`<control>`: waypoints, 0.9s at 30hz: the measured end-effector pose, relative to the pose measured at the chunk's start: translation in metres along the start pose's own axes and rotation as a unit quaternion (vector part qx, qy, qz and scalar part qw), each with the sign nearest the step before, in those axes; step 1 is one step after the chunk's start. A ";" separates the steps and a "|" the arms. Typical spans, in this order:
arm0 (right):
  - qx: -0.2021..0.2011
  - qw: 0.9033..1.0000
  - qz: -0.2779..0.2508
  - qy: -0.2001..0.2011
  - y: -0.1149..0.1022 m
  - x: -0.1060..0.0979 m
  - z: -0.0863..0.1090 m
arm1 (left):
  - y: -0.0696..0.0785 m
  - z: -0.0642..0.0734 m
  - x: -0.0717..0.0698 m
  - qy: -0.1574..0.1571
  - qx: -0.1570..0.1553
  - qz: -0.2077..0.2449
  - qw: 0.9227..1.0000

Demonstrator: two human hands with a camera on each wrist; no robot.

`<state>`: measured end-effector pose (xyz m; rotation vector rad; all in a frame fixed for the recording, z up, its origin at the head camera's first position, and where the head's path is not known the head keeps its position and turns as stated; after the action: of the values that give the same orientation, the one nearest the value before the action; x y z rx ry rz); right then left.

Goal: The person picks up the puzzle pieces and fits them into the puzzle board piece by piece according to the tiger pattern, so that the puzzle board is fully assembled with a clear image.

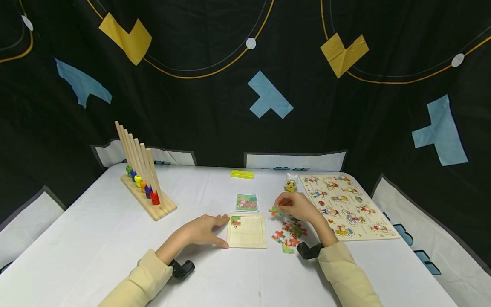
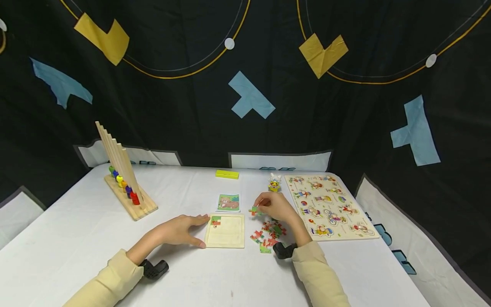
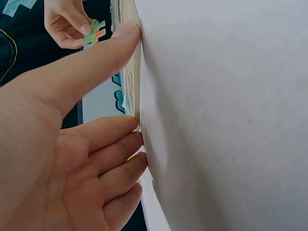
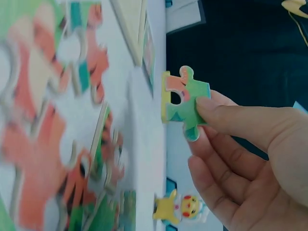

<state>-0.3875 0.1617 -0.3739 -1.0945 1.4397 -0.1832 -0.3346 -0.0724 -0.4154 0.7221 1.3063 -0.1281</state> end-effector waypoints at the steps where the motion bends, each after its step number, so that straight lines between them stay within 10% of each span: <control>1: -0.002 1.000 -0.007 0.000 -0.003 0.001 -0.001 | 0.000 0.000 0.000 -0.001 -0.001 -0.001 1.000; 27: -0.020 1.000 -0.015 -0.013 -0.034 0.048 -0.017 | 0.000 0.001 0.001 -0.007 -0.007 0.000 1.000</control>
<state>-0.3751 0.1020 -0.3798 -1.1477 1.4091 -0.1622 -0.3339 -0.0729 -0.4163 0.7084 1.2923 -0.1252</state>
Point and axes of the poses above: each hand's wrist, its own z-axis away from the middle knuckle, its own x-axis out of the palm, y = z × x, the point moved 9 cm from there along -z, towards the middle knuckle, and after that the axes turned 7 degrees about -z, right-handed, at the moved point
